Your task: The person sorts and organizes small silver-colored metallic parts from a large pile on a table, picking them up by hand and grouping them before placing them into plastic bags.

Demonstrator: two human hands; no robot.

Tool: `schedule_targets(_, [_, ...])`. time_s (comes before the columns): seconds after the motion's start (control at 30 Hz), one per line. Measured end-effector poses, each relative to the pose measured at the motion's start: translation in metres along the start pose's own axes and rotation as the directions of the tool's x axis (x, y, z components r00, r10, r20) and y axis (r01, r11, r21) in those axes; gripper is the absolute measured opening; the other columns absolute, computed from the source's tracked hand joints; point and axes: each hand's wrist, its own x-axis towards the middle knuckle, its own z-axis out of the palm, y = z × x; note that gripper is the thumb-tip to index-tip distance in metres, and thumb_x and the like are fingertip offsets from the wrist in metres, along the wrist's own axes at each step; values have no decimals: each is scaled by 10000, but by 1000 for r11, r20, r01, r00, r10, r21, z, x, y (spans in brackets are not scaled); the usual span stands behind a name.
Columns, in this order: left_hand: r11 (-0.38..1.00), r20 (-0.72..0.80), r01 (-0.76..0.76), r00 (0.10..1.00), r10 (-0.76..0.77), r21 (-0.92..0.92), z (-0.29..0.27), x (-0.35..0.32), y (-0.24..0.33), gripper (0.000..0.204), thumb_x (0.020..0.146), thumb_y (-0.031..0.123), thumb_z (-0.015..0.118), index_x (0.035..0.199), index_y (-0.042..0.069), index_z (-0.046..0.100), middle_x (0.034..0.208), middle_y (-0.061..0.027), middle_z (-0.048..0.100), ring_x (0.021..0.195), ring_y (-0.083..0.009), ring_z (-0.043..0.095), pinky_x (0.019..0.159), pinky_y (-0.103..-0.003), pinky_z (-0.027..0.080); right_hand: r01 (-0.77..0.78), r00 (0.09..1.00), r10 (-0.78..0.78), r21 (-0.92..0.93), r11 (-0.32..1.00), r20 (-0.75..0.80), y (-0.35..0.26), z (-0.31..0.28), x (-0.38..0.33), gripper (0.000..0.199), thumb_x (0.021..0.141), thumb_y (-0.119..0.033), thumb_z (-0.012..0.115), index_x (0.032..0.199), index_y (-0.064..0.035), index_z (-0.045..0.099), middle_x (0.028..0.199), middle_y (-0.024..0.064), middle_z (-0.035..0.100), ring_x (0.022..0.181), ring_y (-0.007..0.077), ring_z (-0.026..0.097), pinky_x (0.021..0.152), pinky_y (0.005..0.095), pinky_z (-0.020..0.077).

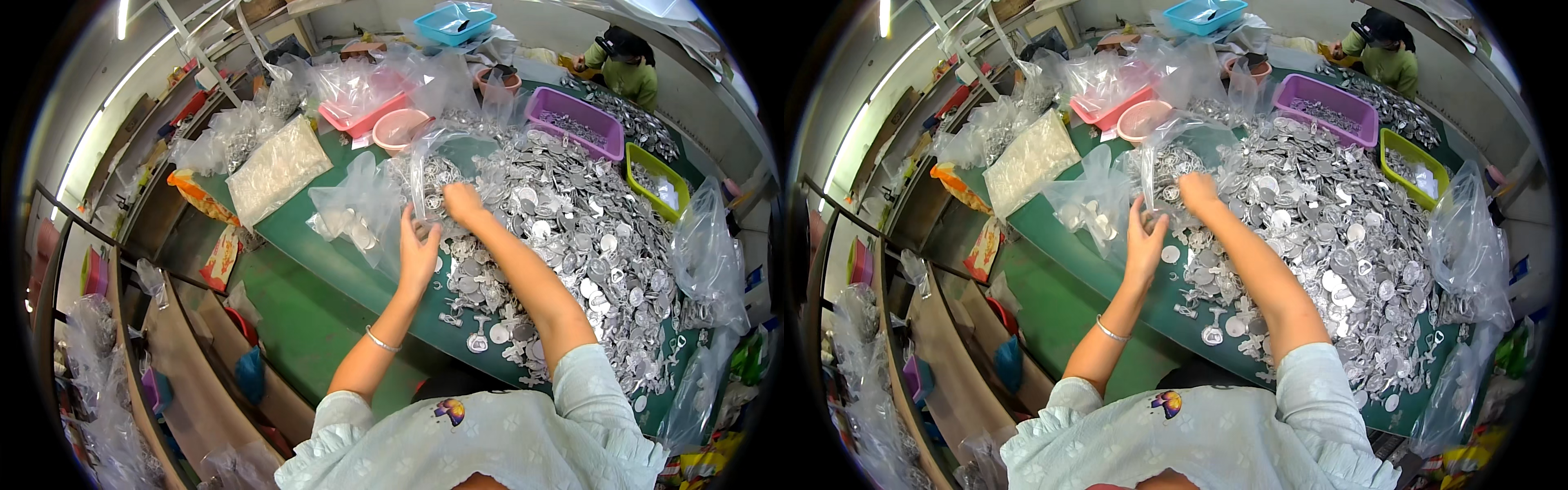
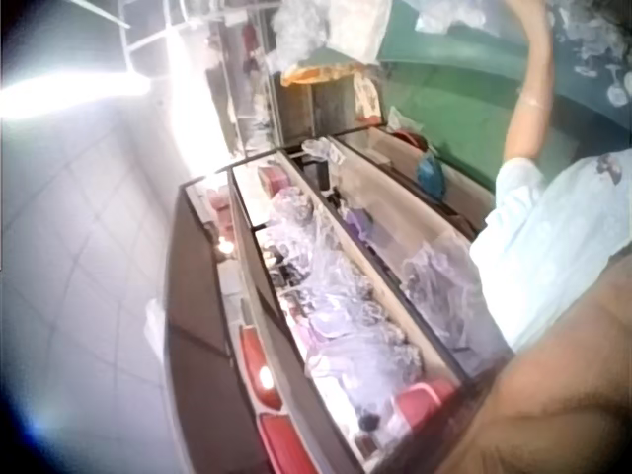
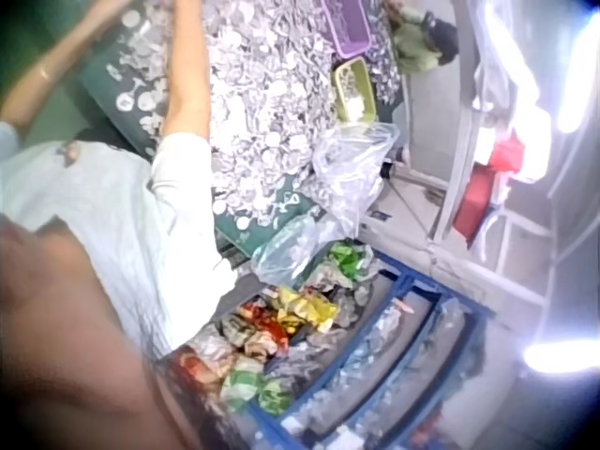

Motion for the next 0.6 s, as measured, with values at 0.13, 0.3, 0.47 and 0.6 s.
schedule_targets(0.13, [995, 44, -39, 998, 35, 95, -10, -30, 1, 542, 834, 59, 558, 1301, -9, 292, 1222, -172, 450, 1107, -214, 479, 853, -310, 443, -87, 972, 165, 391, 916, -170, 31, -25, -9, 139, 727, -52, 621, 856, -11, 652, 727, 172, 632, 668, 247, 625, 608, 311, 486])
schedule_targets(0.3, [995, 116, -76, 991, 68, 71, -9, -60, 4, 462, 832, 50, 556, 1252, -6, 373, 1198, -160, 467, 1108, -218, 478, 850, -322, 444, -228, 949, 289, 904, 362, 123, 30, -90, -59, 172, 798, -58, 617, 950, 19, 639, 743, 42, 629, 631, 96, 553, 591, 220, 442])
schedule_targets(0.47, [987, 188, 65, 982, -36, -149, 4, -73, 13, 385, 867, 69, 527, 1222, -16, 404, 1117, -129, 524, 1023, -176, 525, 796, -270, 453, -272, 940, 250, 952, 139, 233, 12, -112, -119, 197, 811, -43, 606, 993, 31, 615, 782, 22, 612, 665, 72, 531, 613, 199, 432])
schedule_targets(0.6, [925, 259, 244, 951, -169, -291, 9, -85, 16, 309, 893, 133, 517, 1147, -32, 454, 887, -113, 607, 744, -148, 590, 606, -226, 463, -339, 932, 178, 933, 122, 316, -14, -118, -162, 205, 801, -9, 603, 999, 39, 605, 827, 40, 619, 694, 74, 540, 627, 201, 442])
